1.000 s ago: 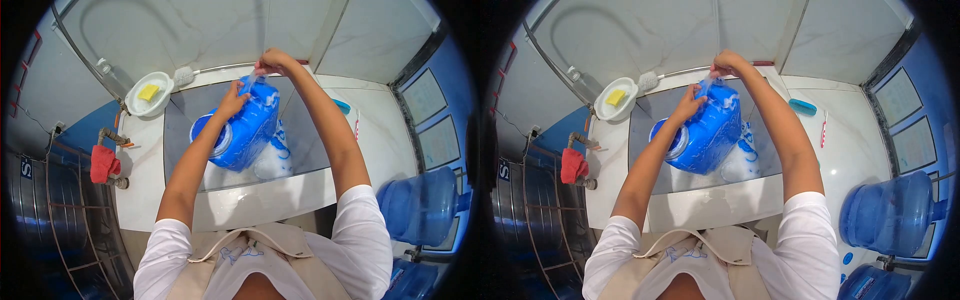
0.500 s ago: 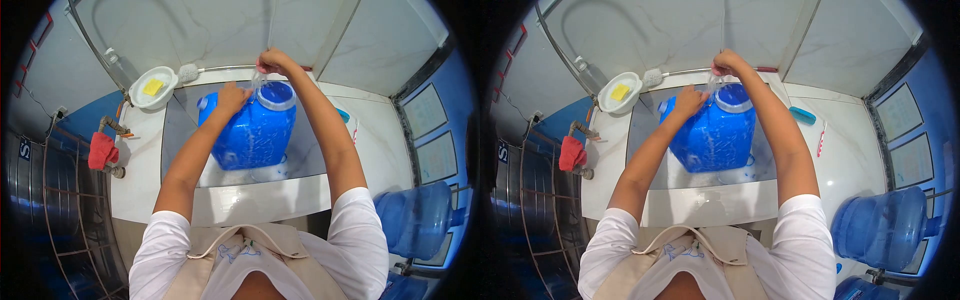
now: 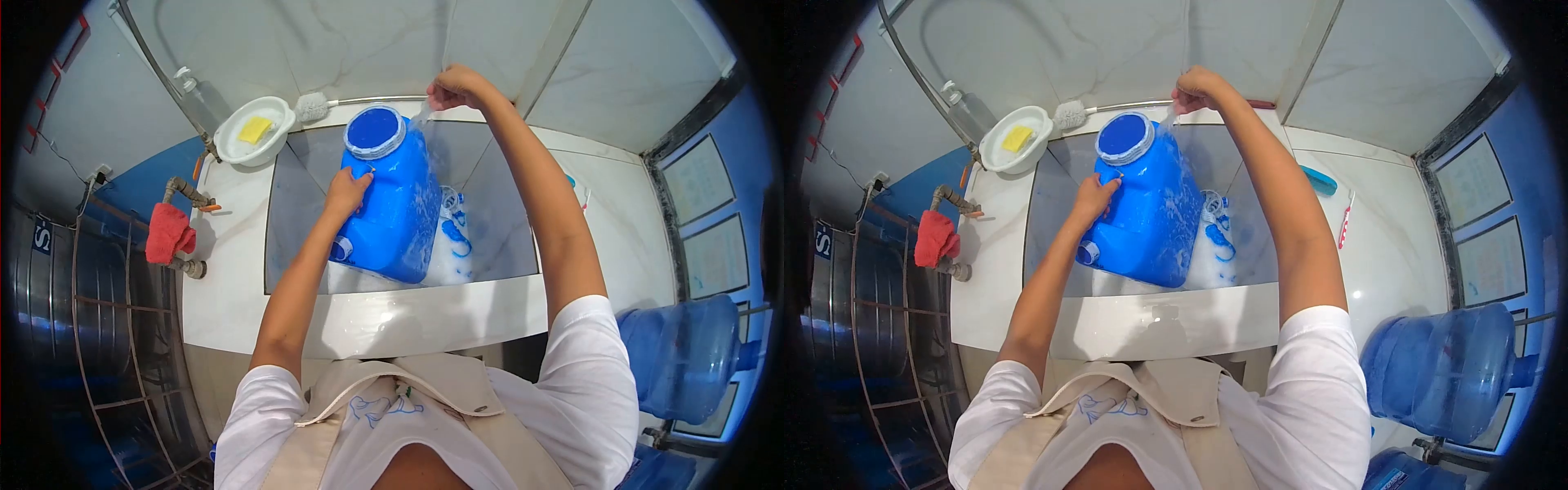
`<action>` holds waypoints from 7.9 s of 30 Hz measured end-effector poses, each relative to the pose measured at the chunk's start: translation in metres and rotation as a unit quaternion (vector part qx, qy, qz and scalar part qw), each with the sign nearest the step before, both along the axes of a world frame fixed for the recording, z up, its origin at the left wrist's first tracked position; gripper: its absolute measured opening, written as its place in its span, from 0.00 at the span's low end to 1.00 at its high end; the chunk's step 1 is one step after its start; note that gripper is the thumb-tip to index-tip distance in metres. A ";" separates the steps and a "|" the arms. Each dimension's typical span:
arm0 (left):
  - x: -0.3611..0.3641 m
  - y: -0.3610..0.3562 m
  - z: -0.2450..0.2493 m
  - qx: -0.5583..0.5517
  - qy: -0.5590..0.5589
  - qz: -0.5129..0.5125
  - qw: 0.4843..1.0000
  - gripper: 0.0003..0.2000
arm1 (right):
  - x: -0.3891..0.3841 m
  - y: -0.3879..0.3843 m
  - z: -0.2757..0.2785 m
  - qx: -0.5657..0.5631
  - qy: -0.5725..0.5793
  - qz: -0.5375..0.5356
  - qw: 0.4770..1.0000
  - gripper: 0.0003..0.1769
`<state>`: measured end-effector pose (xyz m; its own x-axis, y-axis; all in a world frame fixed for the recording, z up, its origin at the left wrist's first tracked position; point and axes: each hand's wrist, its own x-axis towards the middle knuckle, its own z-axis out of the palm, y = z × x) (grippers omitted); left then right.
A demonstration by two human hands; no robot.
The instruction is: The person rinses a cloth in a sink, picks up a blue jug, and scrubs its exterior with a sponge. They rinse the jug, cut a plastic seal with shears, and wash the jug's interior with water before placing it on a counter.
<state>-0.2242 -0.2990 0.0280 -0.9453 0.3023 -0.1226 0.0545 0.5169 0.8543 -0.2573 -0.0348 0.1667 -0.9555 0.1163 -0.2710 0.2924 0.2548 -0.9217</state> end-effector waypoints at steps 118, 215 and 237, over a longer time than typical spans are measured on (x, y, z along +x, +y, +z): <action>0.124 0.000 0.041 -0.333 0.224 -0.356 0.844 0.19 | 0.187 -0.045 -0.152 -0.102 0.163 -0.177 0.965 0.18; 0.033 0.124 0.023 0.341 -0.077 -0.230 0.908 0.11 | 0.224 -0.035 -0.085 -0.554 -0.018 -0.050 0.831 0.31; 0.082 0.081 0.038 0.461 -0.054 -0.119 0.878 0.12 | 0.221 -0.095 -0.091 -0.565 0.116 -0.166 0.800 0.25</action>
<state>-0.1425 -0.2179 0.0659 -0.8396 0.5081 0.1922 -0.0405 -0.4114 0.9106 -0.0367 -0.1297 0.0755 -0.9623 0.1805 -0.2035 -0.0406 -0.8352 -0.5484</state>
